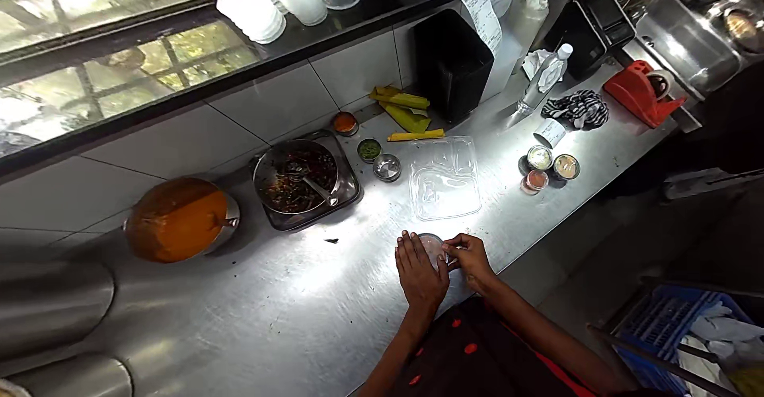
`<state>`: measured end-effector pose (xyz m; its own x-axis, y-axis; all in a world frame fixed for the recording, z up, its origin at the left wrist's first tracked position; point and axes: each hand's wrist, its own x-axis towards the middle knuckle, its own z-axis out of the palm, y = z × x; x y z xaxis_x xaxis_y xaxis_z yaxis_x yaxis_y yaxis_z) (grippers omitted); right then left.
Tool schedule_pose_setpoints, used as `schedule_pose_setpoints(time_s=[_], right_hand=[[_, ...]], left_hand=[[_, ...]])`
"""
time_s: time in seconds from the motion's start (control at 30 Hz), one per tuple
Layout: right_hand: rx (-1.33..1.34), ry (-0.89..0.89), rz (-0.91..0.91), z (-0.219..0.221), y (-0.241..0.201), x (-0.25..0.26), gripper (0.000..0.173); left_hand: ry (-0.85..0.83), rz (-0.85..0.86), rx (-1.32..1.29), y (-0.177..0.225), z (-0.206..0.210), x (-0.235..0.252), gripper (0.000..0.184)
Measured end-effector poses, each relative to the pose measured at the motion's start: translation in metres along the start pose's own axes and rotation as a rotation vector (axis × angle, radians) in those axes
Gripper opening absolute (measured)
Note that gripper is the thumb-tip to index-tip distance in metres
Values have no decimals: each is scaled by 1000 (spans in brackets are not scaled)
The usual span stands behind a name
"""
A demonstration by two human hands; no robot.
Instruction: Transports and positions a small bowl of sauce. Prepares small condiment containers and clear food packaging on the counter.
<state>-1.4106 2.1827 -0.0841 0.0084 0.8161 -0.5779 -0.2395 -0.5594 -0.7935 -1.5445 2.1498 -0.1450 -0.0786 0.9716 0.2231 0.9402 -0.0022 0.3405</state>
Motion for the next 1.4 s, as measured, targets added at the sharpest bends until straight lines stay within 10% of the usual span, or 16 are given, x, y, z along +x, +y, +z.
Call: schedule_pose_setpoints(time_s=[0.5,1.03,1.4], right_hand=[[-743,-391,-9,24,-53,80,13],[-204,-87,66,-20,13,-2,29],[-263,-193,135,-24,36,-20,22]], left_hand=[[-5,57,2,-6,1,0,87],[-16,-37,74,-23,-19,8,77],[-11,-97,-7,2,-5,15,76]])
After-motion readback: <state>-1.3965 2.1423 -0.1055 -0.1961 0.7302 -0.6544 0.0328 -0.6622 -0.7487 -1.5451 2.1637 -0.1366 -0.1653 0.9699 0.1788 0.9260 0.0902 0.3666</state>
